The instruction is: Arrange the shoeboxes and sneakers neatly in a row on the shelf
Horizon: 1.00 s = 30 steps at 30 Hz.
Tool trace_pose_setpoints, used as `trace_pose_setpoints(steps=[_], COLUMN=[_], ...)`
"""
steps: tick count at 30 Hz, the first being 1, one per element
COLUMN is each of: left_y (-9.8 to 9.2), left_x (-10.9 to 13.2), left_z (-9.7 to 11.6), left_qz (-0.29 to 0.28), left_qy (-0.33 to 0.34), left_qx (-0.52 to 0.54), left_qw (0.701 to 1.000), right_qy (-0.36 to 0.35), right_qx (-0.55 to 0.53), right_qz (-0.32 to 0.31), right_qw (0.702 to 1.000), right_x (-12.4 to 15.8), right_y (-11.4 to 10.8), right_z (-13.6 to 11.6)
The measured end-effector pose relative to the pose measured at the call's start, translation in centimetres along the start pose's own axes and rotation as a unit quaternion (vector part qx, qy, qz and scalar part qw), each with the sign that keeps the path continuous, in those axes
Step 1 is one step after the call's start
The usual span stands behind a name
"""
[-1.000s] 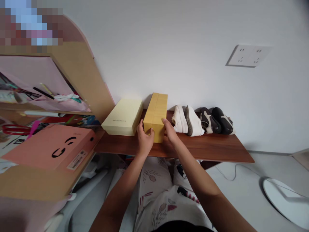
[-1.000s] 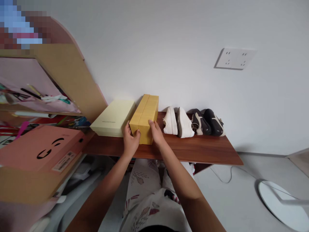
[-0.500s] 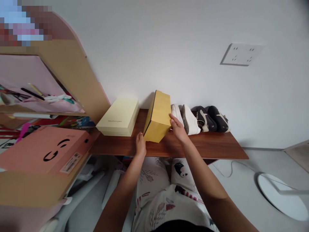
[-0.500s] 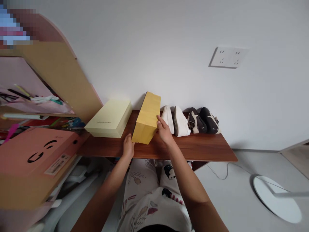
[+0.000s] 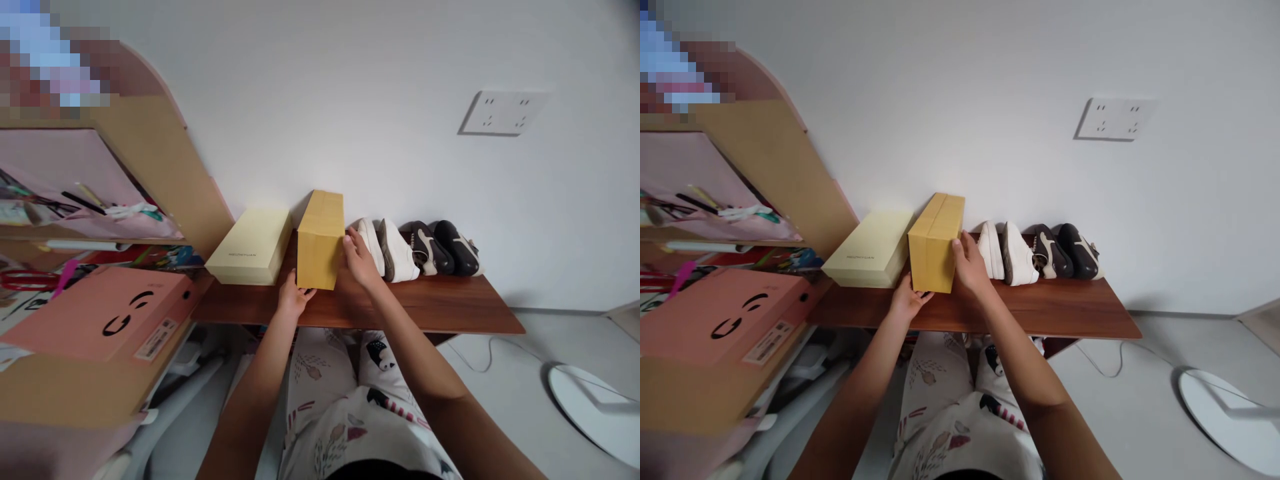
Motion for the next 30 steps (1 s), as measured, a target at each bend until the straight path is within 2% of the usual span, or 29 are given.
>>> trace_pose_setpoints(steps=[2,4,7,10,14,17,24,30], left_y=[0.3,0.6,0.7,0.9,0.9,0.6,0.5,0.2], left_x=[0.0,0.2,0.8,1.5,2.3,2.4,1.5,0.4], left_z=[0.4,0.9,2.0,3.8,6.0,6.9,7.6,7.4], left_qz=[0.001,0.01,0.027,0.03,0.028,0.038,0.017,0.031], left_qy=[0.001,0.002,0.028,0.103,0.214,0.264,0.33,0.367], left_qx=[0.01,0.022,0.028,0.02,-0.006,-0.032,-0.148,-0.22], left_qw=[1.0,1.0,0.999,0.994,0.976,0.963,0.932,0.903], right_qy=[-0.057,-0.085,-0.091,-0.071,-0.005,0.03,0.1,0.144], right_qx=[0.052,0.104,0.148,0.157,0.161,0.152,0.123,0.121], right_qz=[-0.002,0.003,0.021,0.013,0.007,0.014,0.012,-0.004], right_qw=[0.997,0.991,0.985,0.985,0.987,0.988,0.987,0.982], right_x=[-0.7,-0.9,-0.2,0.9,2.0,2.6,4.2,4.1], right_y=[0.1,0.0,-0.8,-1.3,-1.3,-0.8,0.3,0.9], right_z=[-2.5,-3.9,-4.6,-4.2,-1.9,0.5,6.5,8.8])
Point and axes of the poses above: each hand's wrist, its own x-axis away from the middle knuckle, its own y-axis out of the palm, z = x × y, the point moved 9 cm from there along -x, towards the middle knuckle, and after that the axes turned 6 degrees about x, right-handed, at the moved point
